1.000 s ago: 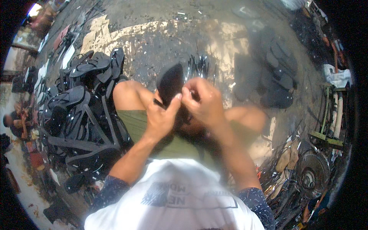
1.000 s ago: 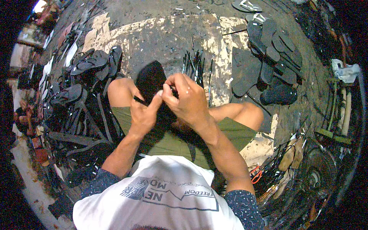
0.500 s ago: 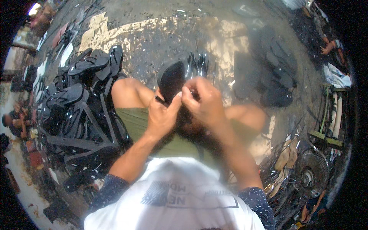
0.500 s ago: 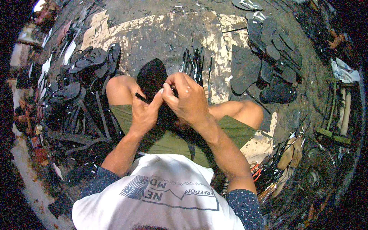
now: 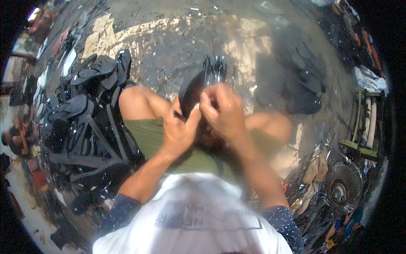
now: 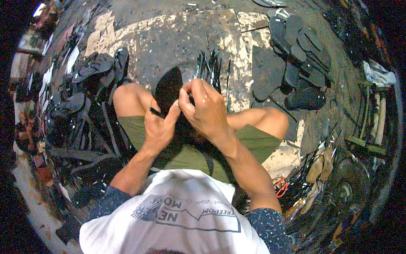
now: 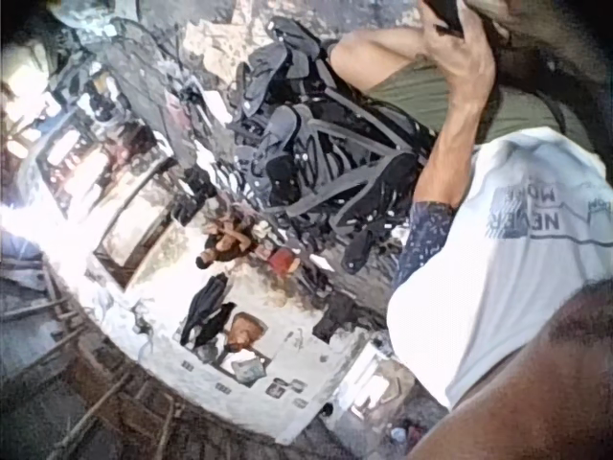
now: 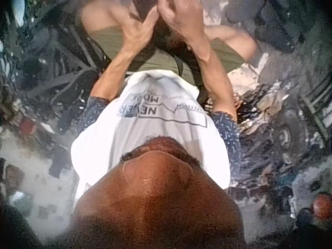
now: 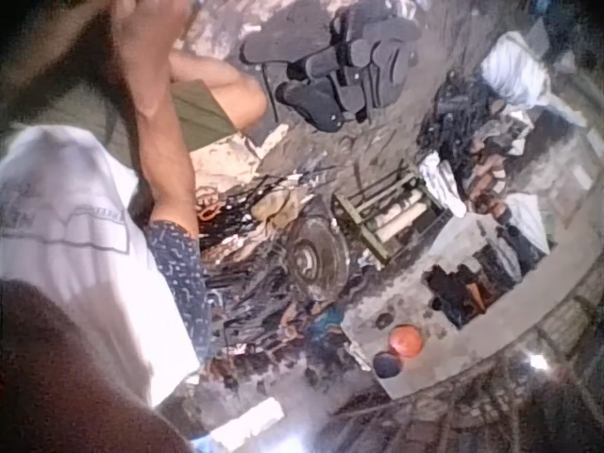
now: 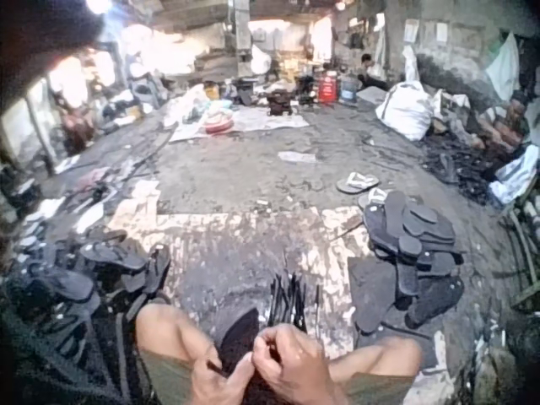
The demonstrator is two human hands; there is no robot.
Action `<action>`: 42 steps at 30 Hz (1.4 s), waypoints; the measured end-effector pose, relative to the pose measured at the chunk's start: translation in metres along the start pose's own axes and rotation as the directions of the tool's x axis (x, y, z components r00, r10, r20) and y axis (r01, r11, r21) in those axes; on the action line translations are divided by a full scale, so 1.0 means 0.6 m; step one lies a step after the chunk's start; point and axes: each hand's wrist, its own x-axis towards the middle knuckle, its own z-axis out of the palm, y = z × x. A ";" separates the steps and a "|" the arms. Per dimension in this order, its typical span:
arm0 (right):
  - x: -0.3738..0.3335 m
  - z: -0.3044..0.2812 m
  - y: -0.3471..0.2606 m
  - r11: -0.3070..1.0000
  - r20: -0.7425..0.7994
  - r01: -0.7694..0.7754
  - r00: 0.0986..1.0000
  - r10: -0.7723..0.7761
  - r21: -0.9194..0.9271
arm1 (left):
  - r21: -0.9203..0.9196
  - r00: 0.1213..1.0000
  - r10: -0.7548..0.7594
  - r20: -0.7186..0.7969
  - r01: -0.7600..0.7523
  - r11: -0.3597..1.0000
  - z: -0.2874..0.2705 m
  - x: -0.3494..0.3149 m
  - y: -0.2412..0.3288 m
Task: The person sits on the floor and repeatedly inserts and pulls out a thin black strip from a black flip-flop sole. They handle the flip-flop with both hands, turning it over and adjusting the strip multiple times.
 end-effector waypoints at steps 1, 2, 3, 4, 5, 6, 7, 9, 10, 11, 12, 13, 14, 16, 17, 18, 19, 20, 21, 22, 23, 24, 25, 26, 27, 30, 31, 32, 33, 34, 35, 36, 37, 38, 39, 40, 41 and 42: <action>-0.003 -0.002 0.003 1.000 0.010 0.009 1.000 -0.009 0.025 | 0.018 1.000 -0.008 0.006 0.008 1.000 -0.004 0.001 -0.001; -0.003 -0.003 0.004 0.998 0.020 0.024 0.999 -0.025 0.051 | 0.035 1.000 -0.011 0.008 0.011 0.999 -0.005 0.004 -0.002; -0.004 -0.004 0.002 0.996 0.031 -0.025 0.999 0.023 0.083 | 0.005 0.999 -0.046 0.008 0.046 0.999 -0.005 0.007 -0.003; -0.005 -0.006 -0.001 0.991 0.043 -0.074 0.997 0.069 0.113 | -0.026 0.997 -0.080 0.008 0.080 0.996 -0.005 0.008 -0.005; -0.010 -0.007 -0.003 0.981 0.060 -0.133 0.990 0.126 0.141 | -0.056 0.992 -0.125 0.014 0.125 0.991 -0.005 0.005 -0.008; -0.012 -0.009 -0.004 0.988 0.053 -0.107 0.993 0.102 0.108 | -0.032 0.996 -0.091 0.015 0.091 0.995 -0.004 0.001 -0.008; -0.013 -0.010 -0.004 0.994 0.046 -0.080 0.996 0.077 0.074 | -0.008 0.998 -0.057 0.017 0.057 0.998 -0.002 -0.004 -0.008; -0.015 -0.005 -0.002 1.000 0.006 0.026 1.000 -0.026 -0.008 | 0.045 1.000 0.002 0.027 -0.003 0.999 0.005 -0.015 -0.013; -0.016 -0.005 -0.002 1.000 0.030 0.025 0.999 -0.024 -0.014 | 0.073 1.000 0.008 0.025 -0.010 0.997 0.004 -0.016 -0.014; -0.015 -0.008 -0.003 0.999 0.052 0.024 0.998 -0.023 -0.024 | 0.097 1.000 0.016 0.026 -0.019 0.995 0.005 -0.014 -0.013; -0.015 -0.010 -0.003 0.999 0.075 0.023 0.997 -0.021 -0.033 | 0.122 0.999 0.024 0.027 -0.027 0.992 0.005 -0.011 -0.013; -0.014 -0.011 0.000 0.997 0.061 0.062 0.996 -0.060 -0.043 | 0.146 0.998 0.061 0.032 -0.065 0.987 0.002 -0.003 -0.013; -0.013 -0.013 0.000 0.997 0.069 0.070 0.995 -0.068 -0.026 | 0.125 0.998 0.051 0.027 -0.054 0.991 0.002 -0.003 -0.013; -0.014 -0.020 0.003 0.996 0.085 0.086 0.993 -0.086 0.009 | 0.083 0.999 0.031 0.016 -0.032 0.996 0.004 -0.001 -0.014; -0.004 -0.025 0.009 0.995 0.094 0.098 0.991 -0.098 -0.002 | 0.043 0.999 0.019 0.026 -0.020 0.999 0.008 0.006 -0.014; -0.004 -0.027 0.002 0.999 0.110 0.010 0.994 -0.014 0.037 | 0.017 0.999 -0.017 0.040 0.016 1.000 0.003 0.009 -0.015; -0.003 -0.031 -0.009 0.994 0.128 -0.079 0.989 0.069 0.075 | -0.008 0.997 -0.052 0.055 0.053 0.999 -0.005 0.011 -0.017; -0.003 -0.034 -0.017 0.979 0.145 -0.172 0.977 0.155 0.108 | -0.033 0.993 -0.087 0.078 0.089 0.995 -0.009 0.014 -0.018; -0.001 -0.042 -0.006 0.940 0.175 -0.249 0.962 0.211 0.232 | -0.165 0.974 -0.210 0.083 0.221 0.961 -0.006 0.019 0.013; -0.003 -0.042 0.006 0.744 0.187 -0.396 0.917 0.352 0.539 | -0.321 0.949 -0.250 0.193 0.302 0.898 -0.009 0.020 0.025; -0.003 -0.047 0.023 0.631 0.250 -0.450 0.889 0.383 0.632 | -0.453 0.912 -0.272 0.307 0.391 0.801 -0.016 0.019 0.034; -0.003 -0.052 0.036 0.502 0.316 -0.496 0.859 0.403 0.708 | -0.559 0.866 -0.270 0.420 0.482 0.675 -0.021 0.018 0.037; -0.008 -0.053 0.042 0.489 0.479 -0.580 0.814 0.328 0.652 | -0.494 0.861 -0.233 0.452 0.459 0.738 -0.021 0.018 0.033; -0.010 -0.061 0.024 0.368 0.624 -0.702 0.711 0.324 0.609 | -0.520 0.837 -0.258 0.482 0.511 0.684 -0.025 0.016 0.031; -0.013 -0.060 0.018 0.319 0.639 -0.708 0.706 0.305 0.630 | -0.543 0.811 -0.281 0.513 0.560 0.626 -0.031 0.013 0.030; -0.021 -0.069 0.008 0.212 0.681 -0.723 0.691 0.244 0.657 | -0.566 0.776 -0.267 0.572 0.609 0.556 -0.037 0.004 0.044; -0.024 -0.073 0.008 0.183 0.694 -0.728 0.685 0.222 0.660 | -0.561 0.767 -0.241 0.594 0.610 0.560 -0.036 0.004 0.048; -0.029 -0.075 0.011 0.170 0.701 -0.730 0.683 0.204 0.662 | -0.556 0.757 -0.213 0.618 0.612 0.562 -0.035 0.003 0.048; -0.034 -0.075 0.015 0.157 0.708 -0.732 0.681 0.187 0.663 | -0.552 0.740 -0.242 0.628 0.642 0.532 -0.038 -0.001 0.049; -0.037 -0.075 0.017 0.145 0.715 -0.734 0.679 0.169 0.663 | -0.548 0.722 -0.269 0.637 0.670 0.500 -0.041 -0.008 0.050; -0.038 -0.073 0.016 0.132 0.695 -0.709 0.705 0.142 0.693 | -0.547 0.706 -0.295 0.644 0.695 0.467 -0.043 -0.013 0.050; -0.038 -0.070 0.012 0.119 0.673 -0.683 0.731 0.114 0.721 | -0.531 0.688 -0.295 0.663 0.710 0.463 -0.044 -0.017 0.050; -0.038 -0.068 0.007 0.105 0.650 -0.656 0.755 0.088 0.748 | -0.514 0.670 -0.294 0.682 0.725 0.459 -0.044 -0.020 0.051; -0.038 -0.066 0.002 0.133 0.636 -0.643 0.766 0.095 0.754 | -0.499 0.653 -0.292 0.699 0.738 0.455 -0.045 -0.022 0.050; -0.041 -0.064 -0.004 0.161 0.622 -0.630 0.776 0.103 0.760 | -0.498 0.653 -0.293 0.698 0.737 0.457 -0.045 -0.023 0.050; -0.044 -0.063 -0.006 0.189 0.608 -0.617 0.787 0.110 0.764 | -0.497 0.654 -0.295 0.697 0.736 0.460 -0.046 -0.025 0.049; -0.045 -0.063 -0.003 0.250 0.579 -0.587 0.808 0.112 0.770 | -0.498 0.657 -0.292 0.695 0.733 0.463 -0.045 -0.025 0.052; -0.047 -0.061 0.004 0.309 0.550 -0.555 0.828 0.112 0.772 | -0.493 0.657 -0.293 0.695 0.731 0.471 -0.044 -0.024 0.054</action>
